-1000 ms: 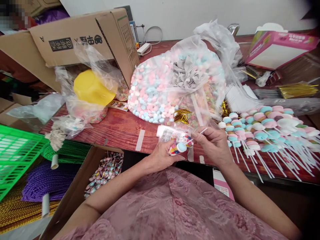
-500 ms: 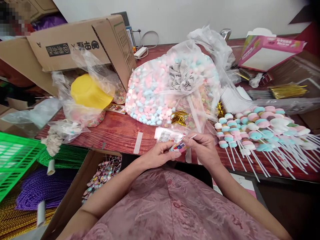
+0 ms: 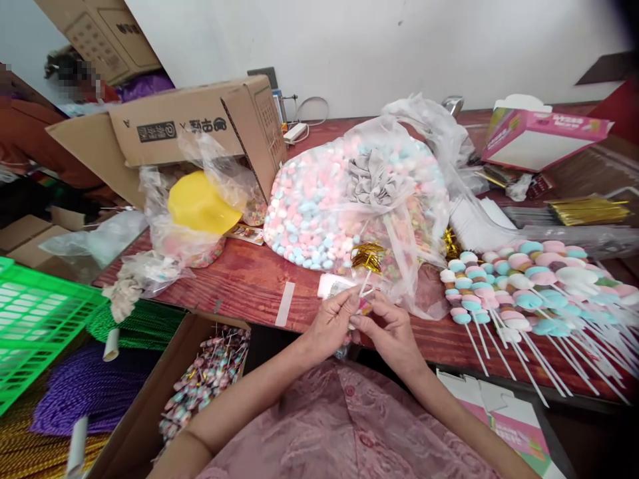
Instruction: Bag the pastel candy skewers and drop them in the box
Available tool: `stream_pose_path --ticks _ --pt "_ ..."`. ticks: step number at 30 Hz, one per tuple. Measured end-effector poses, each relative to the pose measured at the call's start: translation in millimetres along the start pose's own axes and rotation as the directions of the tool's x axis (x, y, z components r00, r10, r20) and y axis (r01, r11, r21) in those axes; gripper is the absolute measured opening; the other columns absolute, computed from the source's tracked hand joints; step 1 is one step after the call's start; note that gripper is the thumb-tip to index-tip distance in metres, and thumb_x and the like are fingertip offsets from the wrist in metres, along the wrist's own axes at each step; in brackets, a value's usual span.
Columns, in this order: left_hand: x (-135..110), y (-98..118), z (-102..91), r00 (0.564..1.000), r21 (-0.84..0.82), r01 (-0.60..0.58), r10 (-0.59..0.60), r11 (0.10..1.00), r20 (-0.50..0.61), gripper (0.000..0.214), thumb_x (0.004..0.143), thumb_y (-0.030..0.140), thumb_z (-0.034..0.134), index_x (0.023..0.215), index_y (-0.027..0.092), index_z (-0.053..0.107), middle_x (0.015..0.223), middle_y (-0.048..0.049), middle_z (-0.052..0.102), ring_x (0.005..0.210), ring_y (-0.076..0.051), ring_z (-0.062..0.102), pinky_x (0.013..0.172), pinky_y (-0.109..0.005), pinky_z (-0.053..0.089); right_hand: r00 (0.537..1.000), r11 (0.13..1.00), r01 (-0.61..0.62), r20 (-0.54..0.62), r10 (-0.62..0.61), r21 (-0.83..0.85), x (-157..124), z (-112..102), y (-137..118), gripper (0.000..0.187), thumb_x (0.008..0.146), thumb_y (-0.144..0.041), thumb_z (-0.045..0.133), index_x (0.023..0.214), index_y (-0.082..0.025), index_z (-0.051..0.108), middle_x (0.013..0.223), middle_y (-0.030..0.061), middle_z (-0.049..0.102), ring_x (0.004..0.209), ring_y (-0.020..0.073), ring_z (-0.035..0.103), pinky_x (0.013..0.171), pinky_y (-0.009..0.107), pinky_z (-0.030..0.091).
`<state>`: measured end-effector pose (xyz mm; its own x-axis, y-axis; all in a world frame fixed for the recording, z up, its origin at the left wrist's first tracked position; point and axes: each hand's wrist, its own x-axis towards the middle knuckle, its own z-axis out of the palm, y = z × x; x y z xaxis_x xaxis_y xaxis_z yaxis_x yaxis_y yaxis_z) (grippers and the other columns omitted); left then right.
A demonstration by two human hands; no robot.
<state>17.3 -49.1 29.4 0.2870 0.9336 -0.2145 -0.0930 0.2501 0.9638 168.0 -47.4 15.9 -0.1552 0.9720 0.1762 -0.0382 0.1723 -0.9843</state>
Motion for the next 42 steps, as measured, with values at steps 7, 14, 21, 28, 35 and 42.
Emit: stream_pose_path --ticks 7,14,21,28,35,42 --pt "-2.2 -0.4 -4.2 0.995 0.054 -0.062 0.058 0.997 0.075 0.049 0.087 0.061 0.057 0.084 0.012 0.067 0.071 -0.0014 0.058 0.062 -0.009 0.052 0.059 -0.020 0.041 0.936 0.902 0.296 -0.092 -0.339 -0.316 3.7 3.2 -4.0 0.013 0.085 -0.017 0.064 0.074 -0.021 0.071 0.069 -0.0002 0.055 0.066 0.0130 0.053 0.060 0.027 0.041" --pt "1.5 0.6 -16.4 0.898 -0.323 0.269 -0.116 0.907 0.424 0.051 0.073 0.060 0.073 0.081 0.010 0.063 0.066 -0.0049 0.063 0.050 -0.012 0.057 0.052 -0.025 0.045 0.976 0.984 -0.043 -0.202 0.079 0.175 -4.4 19.2 -9.1 0.022 0.082 -0.030 0.071 0.065 -0.019 0.063 0.072 -0.0041 0.050 0.044 0.0059 0.044 0.038 0.023 0.037" --pt "3.8 1.0 -23.5 0.881 -0.391 0.324 -0.125 0.862 0.456 0.040 0.075 0.048 0.074 0.075 0.012 0.057 0.063 -0.0021 0.059 0.046 -0.009 0.053 0.047 -0.022 0.041 0.938 0.967 0.168 -0.270 -0.217 -0.192 1.7 11.6 -8.3 0.005 0.085 -0.023 0.066 0.081 -0.022 0.068 0.077 0.0004 0.063 0.071 0.0152 0.062 0.066 0.030 0.051" --pt "-0.2 8.7 -35.5 0.806 -0.098 0.344 -0.241 0.934 0.540 0.047 0.074 0.059 0.069 0.071 0.015 0.055 0.061 0.0005 0.055 0.047 -0.007 0.048 0.045 -0.021 0.032 0.660 0.182 0.733 0.620 -0.424 -0.656 9.5 -30.7 -24.8 0.037 0.092 -0.012 0.051 0.119 -0.032 0.065 0.122 0.0035 0.070 0.125 0.0266 0.052 0.104 0.048 0.027" --pt "-12.0 20.9 -35.4 0.858 0.549 -0.153 -0.165 0.821 0.486 0.037 0.097 0.044 0.044 0.077 0.016 0.057 0.076 -0.0024 0.056 0.073 -0.014 0.052 0.071 -0.028 0.042 0.767 0.366 0.618 0.635 -0.088 -0.696 3.1 -22.1 -24.6 0.024 0.091 -0.013 0.046 0.072 -0.017 0.060 0.070 0.0025 0.066 0.070 0.0169 0.055 0.078 0.038 0.033" --pt "-17.5 11.6 -26.9 0.920 0.749 -0.350 0.054 0.562 0.389 0.031 0.097 0.027 0.036 0.079 0.015 0.059 0.083 -0.0061 0.059 0.076 -0.017 0.052 0.077 -0.032 0.045 0.886 0.505 0.344 0.451 0.103 -0.792 -5.1 -16.2 -18.7 0.024 0.095 -0.019 0.049 0.080 -0.018 0.068 0.078 0.0033 0.072 0.074 0.0165 0.059 0.068 0.031 0.035"
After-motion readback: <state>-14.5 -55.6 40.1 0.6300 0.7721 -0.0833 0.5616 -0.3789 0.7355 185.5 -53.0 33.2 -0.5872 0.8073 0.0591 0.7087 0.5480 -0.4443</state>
